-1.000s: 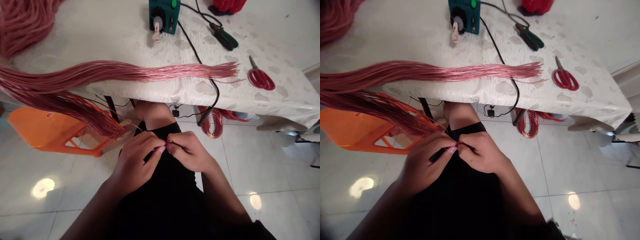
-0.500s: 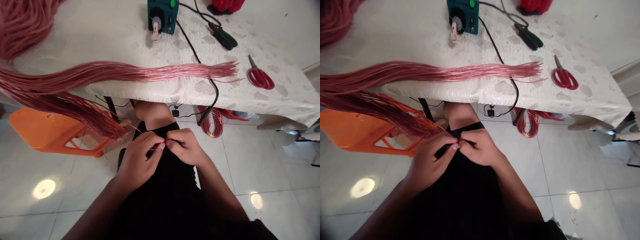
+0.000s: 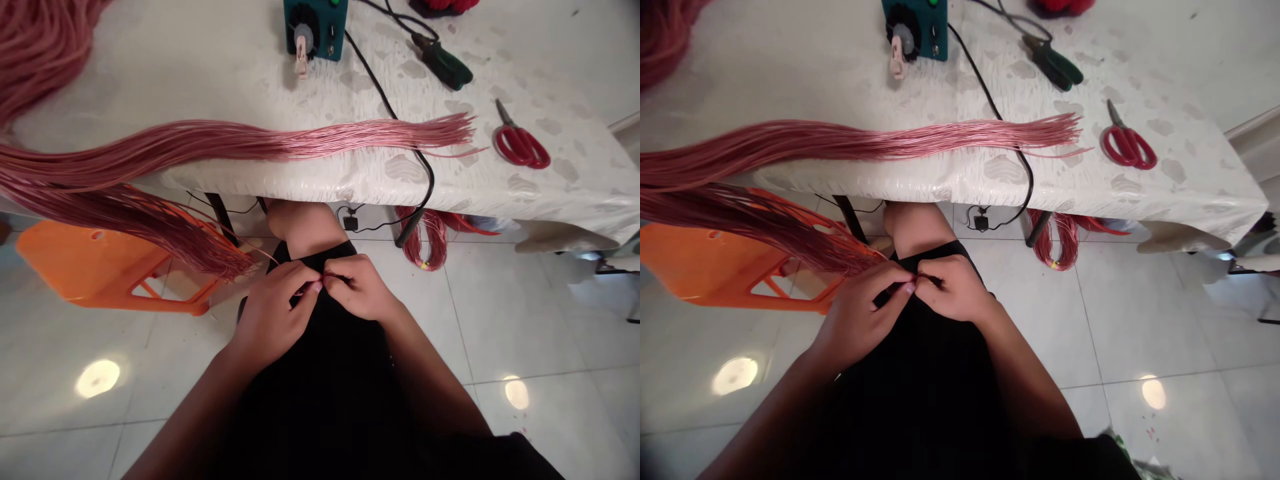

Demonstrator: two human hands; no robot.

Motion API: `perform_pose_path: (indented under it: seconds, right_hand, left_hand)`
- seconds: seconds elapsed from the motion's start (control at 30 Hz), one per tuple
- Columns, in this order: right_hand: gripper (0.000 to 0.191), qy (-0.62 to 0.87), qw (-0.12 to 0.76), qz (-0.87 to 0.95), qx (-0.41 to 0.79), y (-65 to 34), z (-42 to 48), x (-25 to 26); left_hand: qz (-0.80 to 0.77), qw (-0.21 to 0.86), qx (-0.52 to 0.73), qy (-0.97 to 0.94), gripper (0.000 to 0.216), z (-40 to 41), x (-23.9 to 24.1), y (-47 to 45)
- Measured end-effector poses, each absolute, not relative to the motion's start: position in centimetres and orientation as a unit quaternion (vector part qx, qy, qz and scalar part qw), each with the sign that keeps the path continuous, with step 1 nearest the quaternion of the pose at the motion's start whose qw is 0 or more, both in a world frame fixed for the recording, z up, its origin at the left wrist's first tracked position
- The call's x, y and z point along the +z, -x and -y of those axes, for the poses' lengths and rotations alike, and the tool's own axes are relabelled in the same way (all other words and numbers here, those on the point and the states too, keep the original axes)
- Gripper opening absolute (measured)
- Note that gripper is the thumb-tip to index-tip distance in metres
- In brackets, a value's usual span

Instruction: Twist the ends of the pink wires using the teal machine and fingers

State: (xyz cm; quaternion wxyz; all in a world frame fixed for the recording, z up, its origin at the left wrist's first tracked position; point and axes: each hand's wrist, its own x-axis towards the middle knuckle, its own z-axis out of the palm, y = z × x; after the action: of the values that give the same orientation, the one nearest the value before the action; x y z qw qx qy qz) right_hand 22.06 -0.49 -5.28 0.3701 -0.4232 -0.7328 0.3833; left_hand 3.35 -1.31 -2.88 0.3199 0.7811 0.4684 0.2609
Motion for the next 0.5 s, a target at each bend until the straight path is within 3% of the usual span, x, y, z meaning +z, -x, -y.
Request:
perform_pose_path:
  seconds: [0.5]
  right_hand:
    - [0.03,0.425,0.343,0.757,0.359,-21.93,0.74,-4.97]
  left_hand:
    - [-0.457,0.322,0.255,-0.789,0.016,1.25,-2.85,-2.98]
